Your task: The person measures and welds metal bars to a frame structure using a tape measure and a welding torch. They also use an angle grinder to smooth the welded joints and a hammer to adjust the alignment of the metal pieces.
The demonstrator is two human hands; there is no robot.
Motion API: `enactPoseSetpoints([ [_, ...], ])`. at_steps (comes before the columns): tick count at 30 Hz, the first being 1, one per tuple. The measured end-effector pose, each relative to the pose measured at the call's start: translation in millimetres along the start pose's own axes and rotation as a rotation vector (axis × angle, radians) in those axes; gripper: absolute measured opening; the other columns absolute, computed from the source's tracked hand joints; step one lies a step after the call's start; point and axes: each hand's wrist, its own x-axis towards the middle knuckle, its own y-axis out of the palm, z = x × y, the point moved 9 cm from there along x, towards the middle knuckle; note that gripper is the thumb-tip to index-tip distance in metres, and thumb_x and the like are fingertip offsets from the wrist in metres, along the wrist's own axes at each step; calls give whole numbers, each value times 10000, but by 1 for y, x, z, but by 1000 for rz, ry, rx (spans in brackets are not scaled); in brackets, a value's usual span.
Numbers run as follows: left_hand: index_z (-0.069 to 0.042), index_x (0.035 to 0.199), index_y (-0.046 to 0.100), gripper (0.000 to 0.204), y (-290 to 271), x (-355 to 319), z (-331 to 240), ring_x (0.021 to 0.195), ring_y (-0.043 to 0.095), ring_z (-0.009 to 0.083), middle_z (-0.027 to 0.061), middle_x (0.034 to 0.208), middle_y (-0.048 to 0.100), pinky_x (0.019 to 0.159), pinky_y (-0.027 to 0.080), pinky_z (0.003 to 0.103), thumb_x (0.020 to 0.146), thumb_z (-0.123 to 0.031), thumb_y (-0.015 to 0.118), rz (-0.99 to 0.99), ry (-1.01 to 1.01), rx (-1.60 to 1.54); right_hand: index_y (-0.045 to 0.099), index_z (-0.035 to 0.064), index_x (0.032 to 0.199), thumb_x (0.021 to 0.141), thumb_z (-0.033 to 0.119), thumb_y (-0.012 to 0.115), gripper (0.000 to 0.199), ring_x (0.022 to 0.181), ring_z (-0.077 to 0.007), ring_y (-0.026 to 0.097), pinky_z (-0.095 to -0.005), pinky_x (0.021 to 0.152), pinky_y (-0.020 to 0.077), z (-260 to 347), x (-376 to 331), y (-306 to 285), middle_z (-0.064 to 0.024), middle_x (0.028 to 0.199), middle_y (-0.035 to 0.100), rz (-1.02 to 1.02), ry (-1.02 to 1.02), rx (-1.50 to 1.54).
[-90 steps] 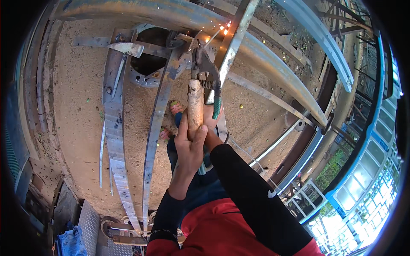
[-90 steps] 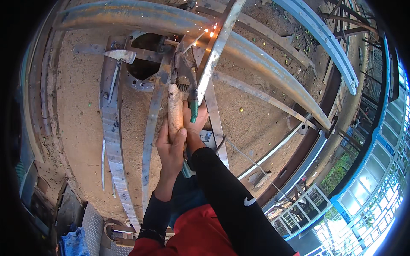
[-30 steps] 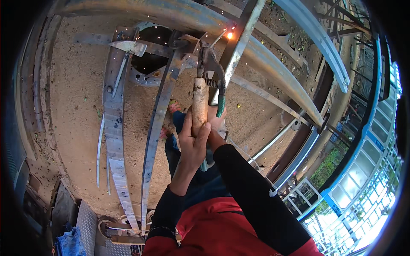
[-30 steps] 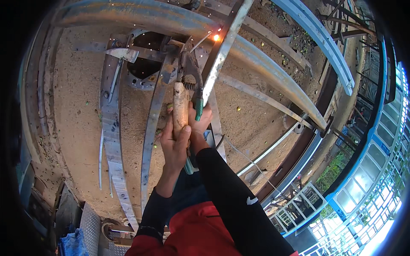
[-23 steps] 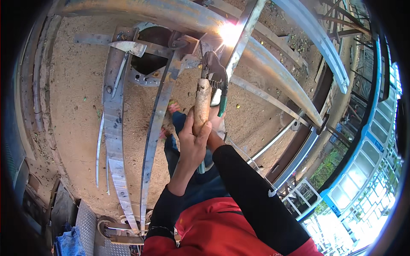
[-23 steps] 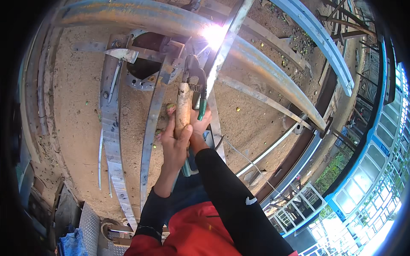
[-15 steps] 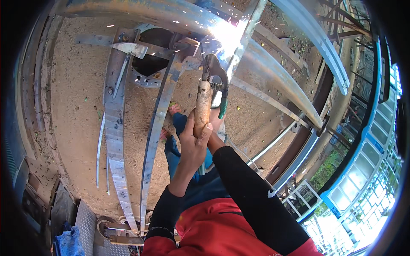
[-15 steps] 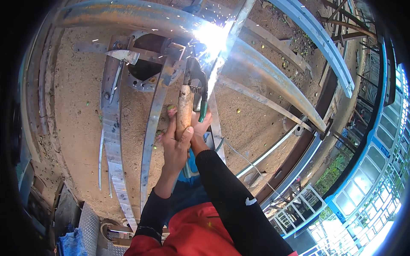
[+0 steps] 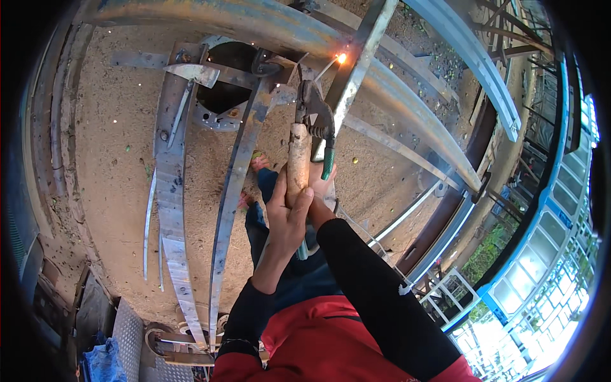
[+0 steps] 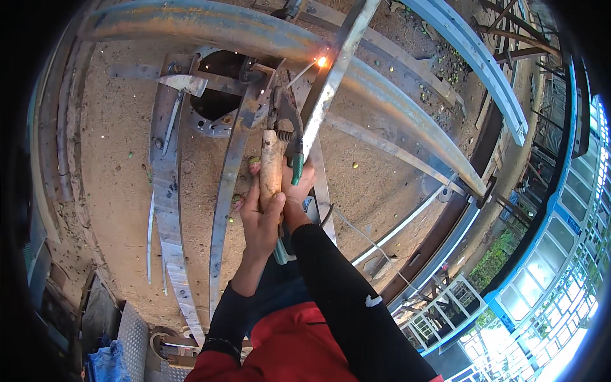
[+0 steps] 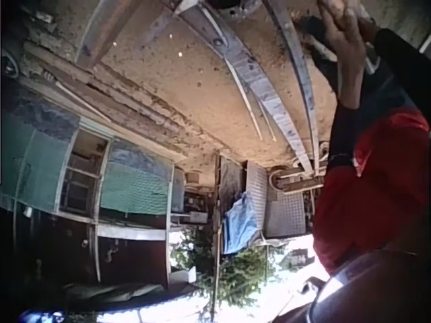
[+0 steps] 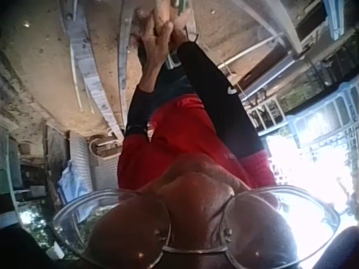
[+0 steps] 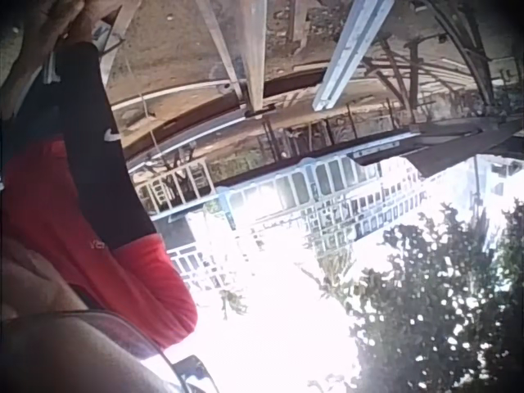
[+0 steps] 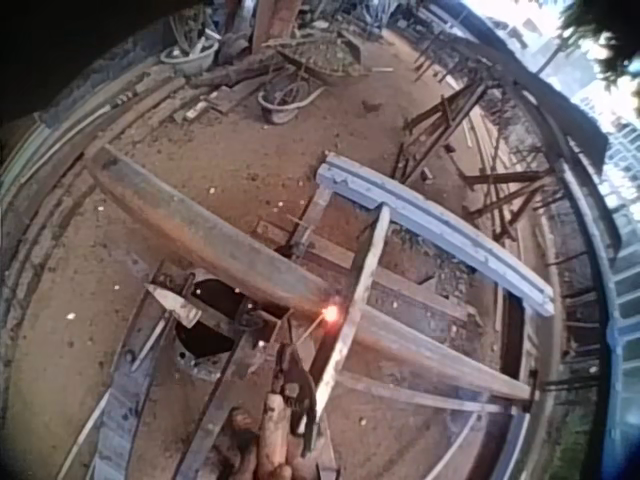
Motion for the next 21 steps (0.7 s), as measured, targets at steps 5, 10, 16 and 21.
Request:
enactPoseSetpoints([
  [5,87,1426,379,608,-3,5,5,1181,547,196,174,1317,555,1000,425,307,927,-183,599,5,-32,38,654,-74,904,768,228,752,345,703,-255,711,-408,615,553,-5,-4,10,-194,772,707,102,129,206],
  [10,71,1413,411,585,3,7,-7,1184,542,194,159,1322,556,1011,417,310,927,-196,597,40,-72,35,651,-75,890,765,230,745,342,701,-274,710,-419,621,549,-15,1,8,-201,766,703,17,71,56],
  [16,53,1406,430,572,1,8,-1,1173,537,179,155,1292,567,1022,406,314,932,-220,597,31,-42,28,649,-75,875,762,232,736,339,698,-297,708,-432,627,545,-20,2,8,-210,760,697,-17,38,-8],
  [21,60,1423,404,602,-2,4,3,1169,547,184,169,1301,562,1006,423,307,927,-219,602,-19,-75,-8,647,-75,862,759,234,729,337,695,-316,707,-444,633,542,-20,4,2,-217,755,693,-69,6,-77],
])
